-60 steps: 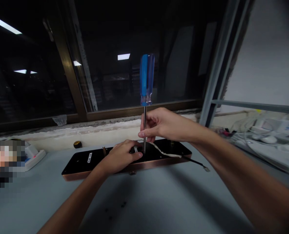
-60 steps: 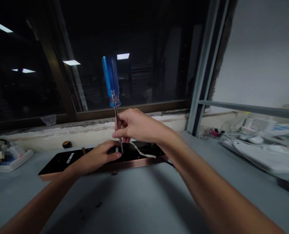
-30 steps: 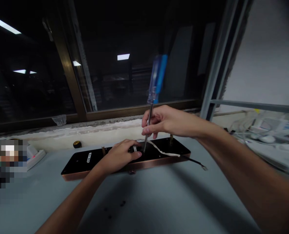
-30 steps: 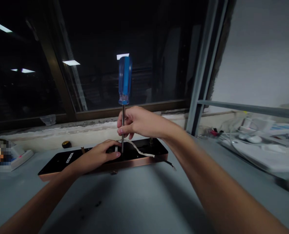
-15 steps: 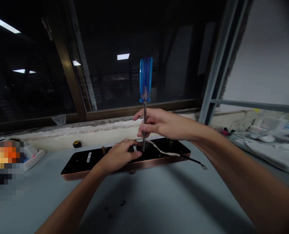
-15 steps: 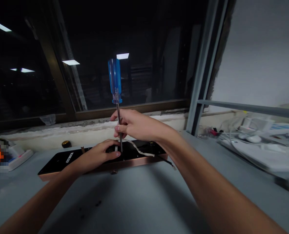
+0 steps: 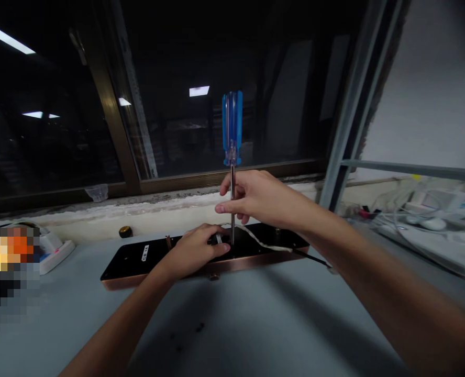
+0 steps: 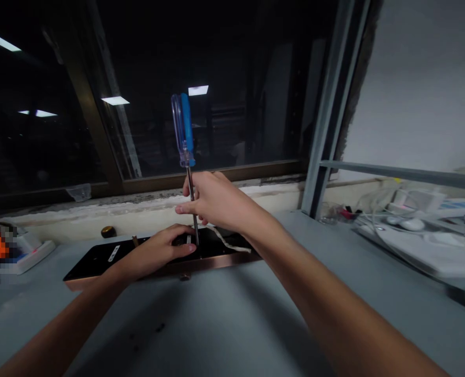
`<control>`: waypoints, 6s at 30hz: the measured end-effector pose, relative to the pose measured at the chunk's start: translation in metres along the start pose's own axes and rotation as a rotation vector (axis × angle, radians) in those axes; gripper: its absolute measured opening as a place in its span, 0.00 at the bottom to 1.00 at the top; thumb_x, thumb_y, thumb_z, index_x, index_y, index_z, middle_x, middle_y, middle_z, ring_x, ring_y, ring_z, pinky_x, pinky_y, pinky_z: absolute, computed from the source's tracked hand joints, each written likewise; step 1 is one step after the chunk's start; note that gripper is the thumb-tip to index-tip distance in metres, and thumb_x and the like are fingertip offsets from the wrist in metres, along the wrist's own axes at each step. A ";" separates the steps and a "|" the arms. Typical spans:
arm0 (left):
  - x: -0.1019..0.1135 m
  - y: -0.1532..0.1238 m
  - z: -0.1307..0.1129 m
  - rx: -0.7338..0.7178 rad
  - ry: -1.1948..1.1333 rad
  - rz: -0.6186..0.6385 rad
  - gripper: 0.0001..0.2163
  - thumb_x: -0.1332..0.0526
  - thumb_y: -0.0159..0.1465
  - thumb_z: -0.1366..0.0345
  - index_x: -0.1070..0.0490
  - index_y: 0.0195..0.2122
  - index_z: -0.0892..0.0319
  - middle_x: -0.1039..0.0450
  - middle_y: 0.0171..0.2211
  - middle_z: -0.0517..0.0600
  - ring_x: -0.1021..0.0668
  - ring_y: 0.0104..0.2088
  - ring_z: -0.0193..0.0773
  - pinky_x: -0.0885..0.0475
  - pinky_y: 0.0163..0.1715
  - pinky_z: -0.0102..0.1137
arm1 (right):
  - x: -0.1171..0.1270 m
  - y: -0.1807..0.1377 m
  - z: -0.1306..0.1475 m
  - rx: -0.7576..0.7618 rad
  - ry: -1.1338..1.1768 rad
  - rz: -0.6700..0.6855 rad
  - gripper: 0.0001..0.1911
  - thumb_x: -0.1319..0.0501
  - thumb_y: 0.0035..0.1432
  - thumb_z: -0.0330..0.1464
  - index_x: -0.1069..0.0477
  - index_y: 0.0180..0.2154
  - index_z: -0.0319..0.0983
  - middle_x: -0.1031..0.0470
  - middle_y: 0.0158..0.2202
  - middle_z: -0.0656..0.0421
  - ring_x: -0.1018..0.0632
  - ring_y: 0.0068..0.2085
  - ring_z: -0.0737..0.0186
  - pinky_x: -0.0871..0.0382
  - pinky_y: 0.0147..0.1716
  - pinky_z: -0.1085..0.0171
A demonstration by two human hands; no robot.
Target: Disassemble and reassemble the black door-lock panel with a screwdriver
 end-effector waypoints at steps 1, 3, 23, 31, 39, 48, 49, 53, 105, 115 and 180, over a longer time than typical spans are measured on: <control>0.000 0.000 0.001 -0.005 -0.004 -0.001 0.17 0.46 0.58 0.57 0.33 0.48 0.54 0.33 0.50 0.49 0.32 0.51 0.44 0.41 0.52 0.37 | 0.002 -0.001 0.001 0.004 -0.024 -0.010 0.12 0.37 0.47 0.35 0.36 0.33 0.39 0.33 0.17 0.66 0.27 0.18 0.66 0.36 0.20 0.66; 0.000 0.000 0.002 -0.010 -0.010 -0.004 0.17 0.45 0.58 0.57 0.33 0.47 0.54 0.33 0.50 0.49 0.32 0.51 0.44 0.41 0.52 0.37 | 0.003 -0.002 0.003 0.017 -0.034 -0.009 0.16 0.38 0.48 0.33 0.37 0.41 0.38 0.32 0.19 0.66 0.26 0.19 0.64 0.35 0.22 0.65; 0.000 -0.001 0.001 0.026 -0.016 0.009 0.18 0.45 0.57 0.57 0.34 0.48 0.54 0.33 0.50 0.49 0.32 0.50 0.43 0.40 0.51 0.37 | -0.026 -0.011 0.016 0.084 0.572 0.308 0.08 0.51 0.60 0.32 0.37 0.33 0.36 0.27 0.33 0.56 0.29 0.24 0.72 0.32 0.25 0.68; 0.000 0.002 0.004 -0.023 -0.021 -0.023 0.17 0.45 0.57 0.58 0.33 0.47 0.54 0.33 0.50 0.49 0.32 0.51 0.43 0.40 0.52 0.35 | 0.002 -0.002 0.015 0.069 -0.095 -0.047 0.14 0.43 0.52 0.36 0.35 0.18 0.38 0.33 0.16 0.64 0.29 0.20 0.68 0.40 0.21 0.68; 0.000 0.002 0.005 -0.024 -0.034 -0.018 0.17 0.45 0.57 0.57 0.33 0.47 0.55 0.33 0.51 0.50 0.32 0.51 0.44 0.41 0.52 0.36 | -0.005 -0.007 0.018 0.087 0.282 0.117 0.11 0.47 0.54 0.26 0.40 0.42 0.39 0.28 0.26 0.61 0.25 0.31 0.64 0.31 0.31 0.64; 0.001 0.001 0.001 -0.032 -0.031 -0.020 0.16 0.45 0.57 0.58 0.32 0.46 0.54 0.32 0.49 0.48 0.32 0.50 0.42 0.40 0.51 0.34 | 0.003 -0.022 0.011 -0.005 0.402 0.355 0.03 0.44 0.55 0.29 0.39 0.33 0.39 0.27 0.32 0.59 0.25 0.36 0.65 0.29 0.36 0.63; 0.001 0.001 0.001 -0.032 -0.031 -0.020 0.16 0.45 0.57 0.58 0.32 0.46 0.54 0.32 0.49 0.48 0.32 0.50 0.42 0.40 0.51 0.34 | 0.004 -0.027 0.012 -0.012 0.390 0.410 0.03 0.43 0.54 0.28 0.38 0.32 0.39 0.27 0.33 0.59 0.25 0.38 0.64 0.30 0.37 0.64; 0.000 0.001 0.002 -0.012 -0.022 -0.012 0.16 0.45 0.57 0.58 0.32 0.47 0.53 0.33 0.49 0.47 0.32 0.50 0.41 0.41 0.52 0.34 | 0.005 -0.038 0.015 -0.020 0.317 0.551 0.02 0.40 0.51 0.28 0.33 0.29 0.38 0.25 0.35 0.58 0.25 0.41 0.60 0.31 0.38 0.64; 0.028 -0.038 -0.051 -0.053 0.505 0.104 0.10 0.49 0.56 0.68 0.27 0.30 0.56 0.26 0.30 0.49 0.27 0.31 0.38 0.36 0.29 0.30 | 0.114 -0.041 -0.043 -0.296 0.414 -0.888 0.19 0.47 0.58 0.34 0.40 0.16 0.39 0.45 0.08 0.66 0.40 0.11 0.74 0.51 0.13 0.68; -0.027 -0.060 -0.039 0.020 0.672 0.413 0.11 0.47 0.47 0.79 0.26 0.22 0.64 0.27 0.18 0.55 0.26 0.20 0.41 0.35 0.19 0.30 | 0.118 -0.044 -0.036 -0.297 0.392 -0.908 0.19 0.48 0.57 0.36 0.40 0.15 0.37 0.45 0.08 0.67 0.39 0.13 0.77 0.50 0.15 0.67; 0.085 -0.027 -0.029 -0.161 -0.934 -0.218 0.06 0.32 0.48 0.69 0.28 0.26 0.63 0.26 0.21 0.46 0.23 0.23 0.31 0.26 0.28 0.24 | 0.082 -0.045 0.065 0.445 0.481 -0.559 0.20 0.49 0.59 0.34 0.34 0.16 0.39 0.37 0.15 0.67 0.30 0.16 0.74 0.36 0.12 0.73</control>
Point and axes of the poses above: each hand's wrist, its own y-axis towards the middle knuckle, its own x-axis out of the back of the hand, z = x × y, the point moved 9 cm from there along y, towards the middle knuckle
